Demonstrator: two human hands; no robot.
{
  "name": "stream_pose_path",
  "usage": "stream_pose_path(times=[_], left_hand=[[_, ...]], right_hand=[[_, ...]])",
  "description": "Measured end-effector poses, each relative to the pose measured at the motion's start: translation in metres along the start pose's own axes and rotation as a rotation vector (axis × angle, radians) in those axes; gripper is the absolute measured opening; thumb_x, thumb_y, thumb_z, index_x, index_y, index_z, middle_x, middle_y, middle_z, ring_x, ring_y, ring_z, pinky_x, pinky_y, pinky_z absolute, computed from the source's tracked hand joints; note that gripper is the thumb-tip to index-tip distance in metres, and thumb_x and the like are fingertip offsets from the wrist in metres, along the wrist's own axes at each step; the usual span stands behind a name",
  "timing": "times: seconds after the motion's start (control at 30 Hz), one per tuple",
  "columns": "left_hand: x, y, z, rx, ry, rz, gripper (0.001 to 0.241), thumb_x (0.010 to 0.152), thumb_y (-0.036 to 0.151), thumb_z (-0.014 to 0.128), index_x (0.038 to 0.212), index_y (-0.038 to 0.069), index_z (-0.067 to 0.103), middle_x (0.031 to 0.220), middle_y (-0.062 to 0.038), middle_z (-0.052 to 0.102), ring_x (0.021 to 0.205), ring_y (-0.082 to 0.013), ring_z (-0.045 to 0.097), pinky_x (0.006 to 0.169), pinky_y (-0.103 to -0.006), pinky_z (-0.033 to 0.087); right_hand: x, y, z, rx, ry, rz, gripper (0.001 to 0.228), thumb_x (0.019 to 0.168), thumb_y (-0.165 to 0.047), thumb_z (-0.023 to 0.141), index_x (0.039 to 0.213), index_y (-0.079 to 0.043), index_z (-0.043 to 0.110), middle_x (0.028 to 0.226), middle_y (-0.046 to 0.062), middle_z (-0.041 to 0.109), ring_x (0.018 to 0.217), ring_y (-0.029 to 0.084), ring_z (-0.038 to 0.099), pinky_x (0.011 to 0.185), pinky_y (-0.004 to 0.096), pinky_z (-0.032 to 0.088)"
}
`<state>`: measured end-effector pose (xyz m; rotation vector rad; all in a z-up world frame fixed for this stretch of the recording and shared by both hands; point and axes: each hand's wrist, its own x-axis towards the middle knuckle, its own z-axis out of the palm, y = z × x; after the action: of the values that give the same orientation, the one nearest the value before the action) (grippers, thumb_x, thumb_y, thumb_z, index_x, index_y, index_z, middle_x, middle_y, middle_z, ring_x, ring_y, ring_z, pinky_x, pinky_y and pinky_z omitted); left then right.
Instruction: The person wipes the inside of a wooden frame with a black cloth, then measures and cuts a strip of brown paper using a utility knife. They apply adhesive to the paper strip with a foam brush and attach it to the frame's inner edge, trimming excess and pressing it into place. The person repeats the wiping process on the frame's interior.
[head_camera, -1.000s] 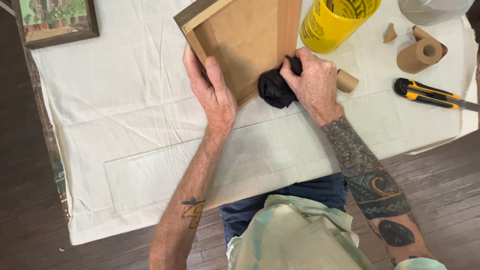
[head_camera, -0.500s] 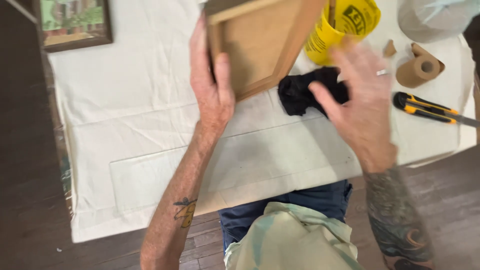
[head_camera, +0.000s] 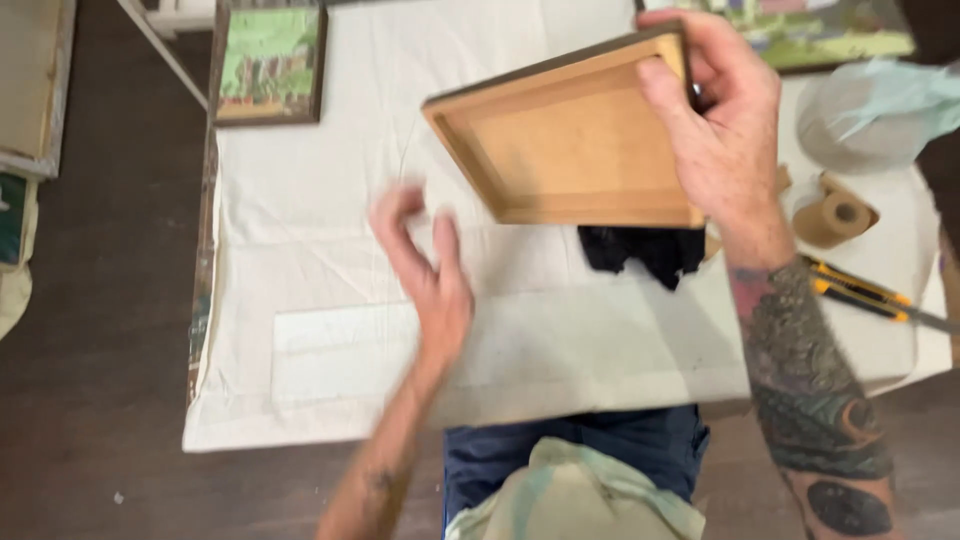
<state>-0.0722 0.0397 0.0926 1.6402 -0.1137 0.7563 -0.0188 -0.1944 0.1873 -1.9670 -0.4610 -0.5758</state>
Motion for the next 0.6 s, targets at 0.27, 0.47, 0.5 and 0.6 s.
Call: stream_pose_path(times=[0.27,0.47,0.5,0.6], left_hand=[[-0.026,0.025,0.013,-0.604,-0.142,-0.718,0.089,0.091,0.032,0.068,0.161,0.005,0.021,0.160,-0.020,0.039,0.140,-0.0352,0.051,0.107,-0.0521,0.051],[-0.010,0.007,-0.003,-0.494,-0.119,-0.491,0.078,0.101,0.021,0.063,0.164,0.004,0.020,0.159,-0.022,0.043,0.140,-0.0333,0.049,0.108,-0.0490,0.050],[-0.007,0.006,-0.008,-0.490,-0.125,-0.477,0.075,0.102,0.023,0.061,0.163,0.002,0.022,0.160,-0.026,0.042,0.142,-0.0356,0.048,0.109,-0.0520,0.049],[0.007,0.018,-0.022,-0.355,-0.206,-0.445,0.076,0.106,0.040,0.052,0.160,-0.005,0.025,0.159,-0.032,0.037,0.145,-0.0470,0.041,0.113,-0.0617,0.041]], right_hand=[[-0.051,0.044,0.041,0.906,0.503,0.570,0.035,0.095,-0.032,0.072,0.125,-0.019,0.060,0.129,0.007,0.066,0.116,0.023,0.069,0.099,0.041,0.063],[-0.101,0.026,0.044,0.678,0.396,0.483,0.031,0.106,-0.027,0.058,0.132,-0.010,0.053,0.135,0.014,0.061,0.125,0.026,0.065,0.108,0.047,0.059],[-0.110,0.025,0.041,0.538,0.344,0.395,0.034,0.110,-0.028,0.053,0.136,-0.006,0.052,0.138,0.019,0.060,0.127,0.028,0.064,0.108,0.048,0.058],[-0.119,-0.022,0.030,0.174,0.261,0.237,0.034,0.113,-0.015,0.048,0.142,0.004,0.048,0.137,0.026,0.058,0.129,0.032,0.059,0.106,0.050,0.055]])
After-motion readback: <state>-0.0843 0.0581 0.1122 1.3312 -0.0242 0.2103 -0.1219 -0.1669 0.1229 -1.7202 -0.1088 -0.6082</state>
